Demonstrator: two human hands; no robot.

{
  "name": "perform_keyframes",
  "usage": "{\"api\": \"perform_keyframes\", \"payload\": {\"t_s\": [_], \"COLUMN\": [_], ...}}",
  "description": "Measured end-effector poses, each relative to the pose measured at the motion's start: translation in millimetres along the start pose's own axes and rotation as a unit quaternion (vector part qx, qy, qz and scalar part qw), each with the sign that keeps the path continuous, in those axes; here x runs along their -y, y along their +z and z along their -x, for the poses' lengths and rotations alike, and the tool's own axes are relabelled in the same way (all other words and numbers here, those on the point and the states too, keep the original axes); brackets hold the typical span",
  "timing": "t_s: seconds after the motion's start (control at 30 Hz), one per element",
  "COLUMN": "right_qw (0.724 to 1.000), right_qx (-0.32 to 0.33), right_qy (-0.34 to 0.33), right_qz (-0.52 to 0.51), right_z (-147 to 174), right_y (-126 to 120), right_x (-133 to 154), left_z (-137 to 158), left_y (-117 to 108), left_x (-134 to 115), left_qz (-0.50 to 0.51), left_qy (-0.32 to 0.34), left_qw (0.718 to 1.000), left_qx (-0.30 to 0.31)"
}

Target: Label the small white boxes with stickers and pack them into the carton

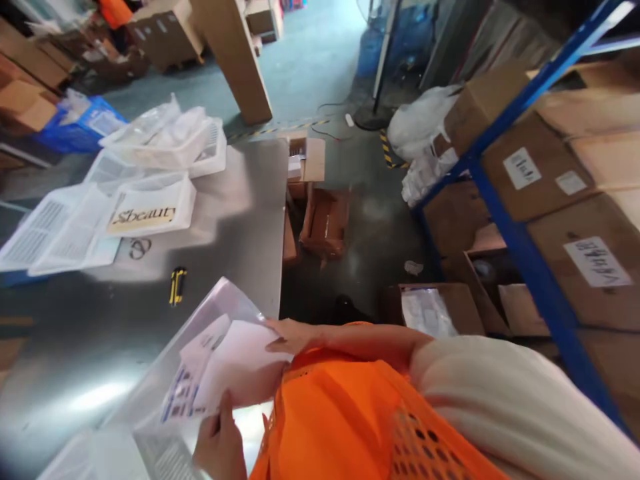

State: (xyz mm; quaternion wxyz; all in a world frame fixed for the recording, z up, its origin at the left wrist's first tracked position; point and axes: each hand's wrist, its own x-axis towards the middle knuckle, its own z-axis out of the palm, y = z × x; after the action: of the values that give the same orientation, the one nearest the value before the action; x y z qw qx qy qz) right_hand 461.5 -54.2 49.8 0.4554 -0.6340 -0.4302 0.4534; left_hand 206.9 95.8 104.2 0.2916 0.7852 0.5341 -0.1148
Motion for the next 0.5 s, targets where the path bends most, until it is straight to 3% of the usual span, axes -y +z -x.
{"api": "perform_keyframes", "payload": {"t_s": [0.07, 0.17, 0.23, 0.33, 0.5], "right_qw": [0.998, 0.981, 0.959, 0.93, 0.894], "right_qx": [-0.056, -0.183, -0.265, -0.343, -0.408], "right_qy": [-0.016, 0.002, 0.027, 0.041, 0.055], "right_qz": [-0.014, -0.063, -0.101, -0.128, -0.178], "right_z": [20.8, 49.4, 65.2, 76.0, 46.9], "right_y": [-51.6, -113.6, -146.8, -193.8, -274.2], "right_x": [-18.5, -55.2, -81.7, -118.1, -172.7], "left_z": [-14.2, -29.3, -37.1, -53.8, -106.7], "left_y": [22.2, 52.7, 65.4, 77.8, 100.9], "left_x": [-70.3, -163.2, -204.6, -229.9, -221.4], "left_qz": [-0.004, 0.005, 0.05, 0.091, 0.042], "left_qy": [0.0, 0.092, 0.148, 0.185, 0.205], "left_qw": [0.997, 0.994, 0.986, 0.978, 0.975], "left_qx": [-0.079, -0.06, -0.054, -0.031, 0.078]}}
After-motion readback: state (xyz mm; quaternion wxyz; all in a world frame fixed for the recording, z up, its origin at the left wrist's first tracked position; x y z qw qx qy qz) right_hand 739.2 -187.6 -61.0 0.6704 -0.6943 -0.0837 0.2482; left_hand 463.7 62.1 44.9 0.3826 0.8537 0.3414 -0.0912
